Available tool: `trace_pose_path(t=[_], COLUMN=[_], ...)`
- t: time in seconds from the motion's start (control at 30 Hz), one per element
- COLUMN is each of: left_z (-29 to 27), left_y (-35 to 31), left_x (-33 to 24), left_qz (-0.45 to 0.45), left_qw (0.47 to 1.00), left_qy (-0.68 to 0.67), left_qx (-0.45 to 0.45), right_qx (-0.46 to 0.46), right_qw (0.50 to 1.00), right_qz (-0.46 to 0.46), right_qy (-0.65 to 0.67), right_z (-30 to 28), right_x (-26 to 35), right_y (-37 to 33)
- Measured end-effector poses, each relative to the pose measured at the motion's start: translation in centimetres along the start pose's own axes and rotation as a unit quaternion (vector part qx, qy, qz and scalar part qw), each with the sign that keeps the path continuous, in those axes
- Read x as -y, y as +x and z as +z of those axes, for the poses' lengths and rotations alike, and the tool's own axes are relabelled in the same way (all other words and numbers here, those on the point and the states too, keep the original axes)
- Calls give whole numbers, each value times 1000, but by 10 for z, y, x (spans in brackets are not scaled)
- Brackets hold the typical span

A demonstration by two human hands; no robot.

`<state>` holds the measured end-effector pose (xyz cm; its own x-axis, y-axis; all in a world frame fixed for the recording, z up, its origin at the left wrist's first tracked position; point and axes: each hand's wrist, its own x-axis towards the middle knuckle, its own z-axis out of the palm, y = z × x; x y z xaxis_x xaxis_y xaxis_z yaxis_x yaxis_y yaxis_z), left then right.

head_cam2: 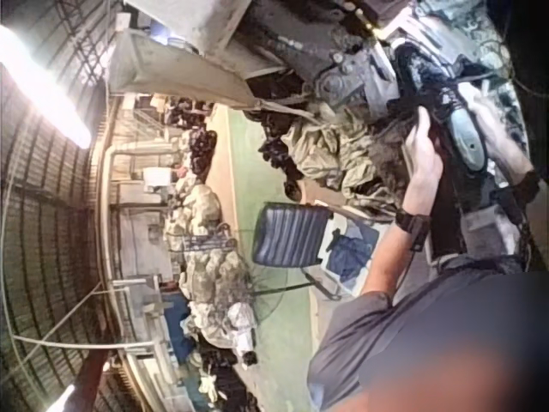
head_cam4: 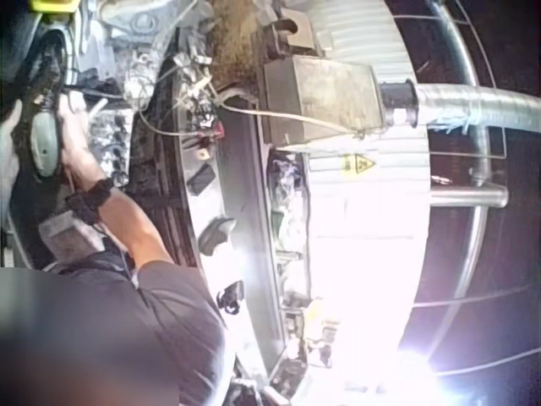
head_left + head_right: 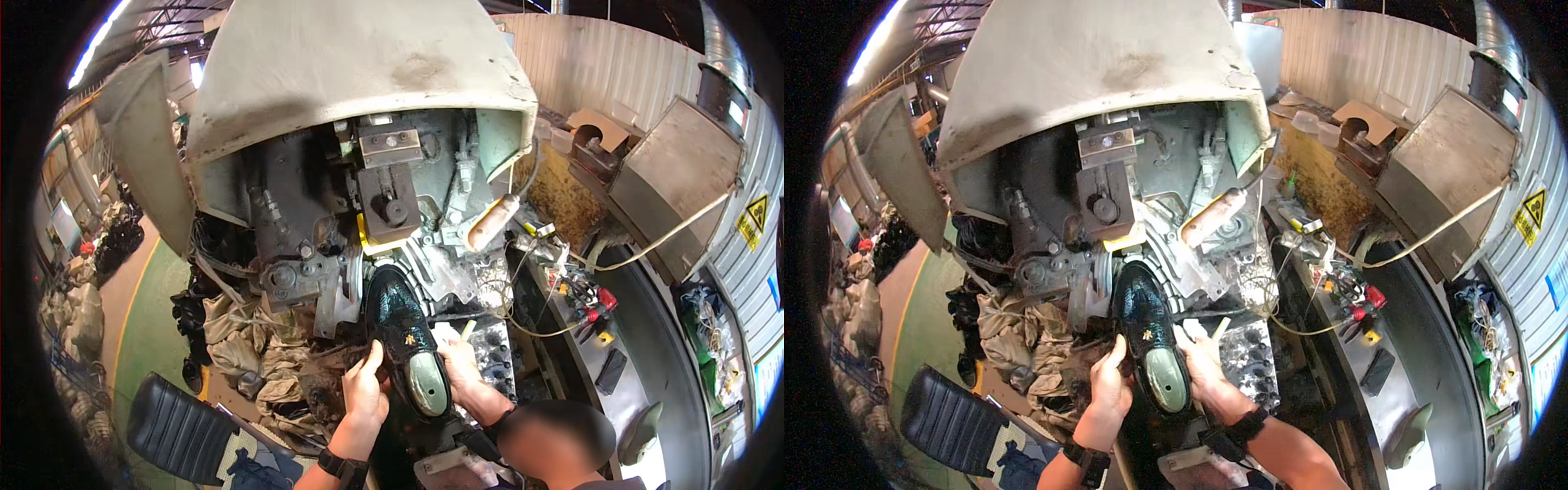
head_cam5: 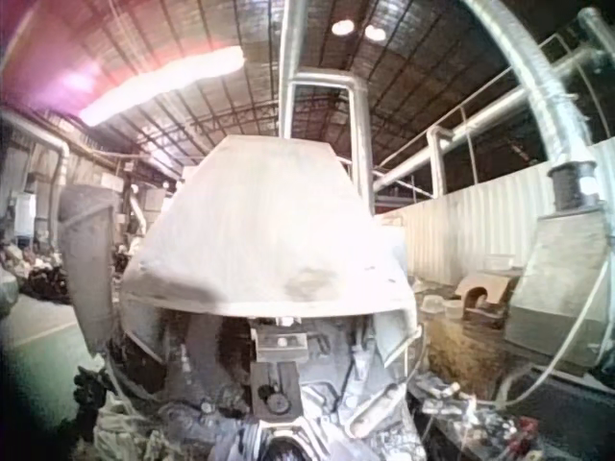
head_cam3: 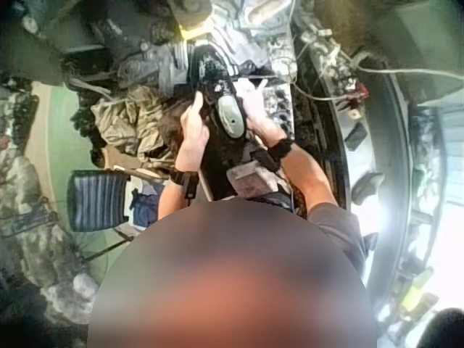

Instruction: The person is performing a shoe lasting operation using a machine and placing the lasted shoes on a conveyor belt.

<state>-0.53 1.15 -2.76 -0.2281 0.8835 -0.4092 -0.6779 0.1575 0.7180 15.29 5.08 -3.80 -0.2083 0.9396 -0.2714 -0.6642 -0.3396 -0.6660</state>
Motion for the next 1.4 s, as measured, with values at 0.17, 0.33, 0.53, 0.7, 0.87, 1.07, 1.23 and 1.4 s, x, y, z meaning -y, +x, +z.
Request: trace_pose_path(t=[0.17,0.33,0.53,0.7,0.87,1.07,1.23,1.4], left_z=[7,11,8,3,-4,-4,0,9], left_y=[20,32,54,73,77,69,60,56], left_x=[-3,23,64,85,92,90,80,73], left_qz=[-7,34,120,178,188,156,114,108], left_qw=[999,997,983,974,972,977,985,987], left_qy=[-47,-61,-77,-85,-55,-47,-94,-89], left_qx=[10,-45,-117,-114,-133,-134,-85,-78], right_qx=[-1,-42,12,-21,12,-32,-28,-23], right_qw=[1000,999,1000,1000,999,999,999,1000], right_qz=[-21,7,-14,-18,-44,7,10,-17], right_qy=[-6,-25,19,8,-21,12,10,-7], right_z=[-3,-15,-27,-36,-40,-32,-30,-25], right_x=[2,-2,-12,-25,-26,-21,-18,-17], right_y=[28,40,54,63,62,54,48,46])
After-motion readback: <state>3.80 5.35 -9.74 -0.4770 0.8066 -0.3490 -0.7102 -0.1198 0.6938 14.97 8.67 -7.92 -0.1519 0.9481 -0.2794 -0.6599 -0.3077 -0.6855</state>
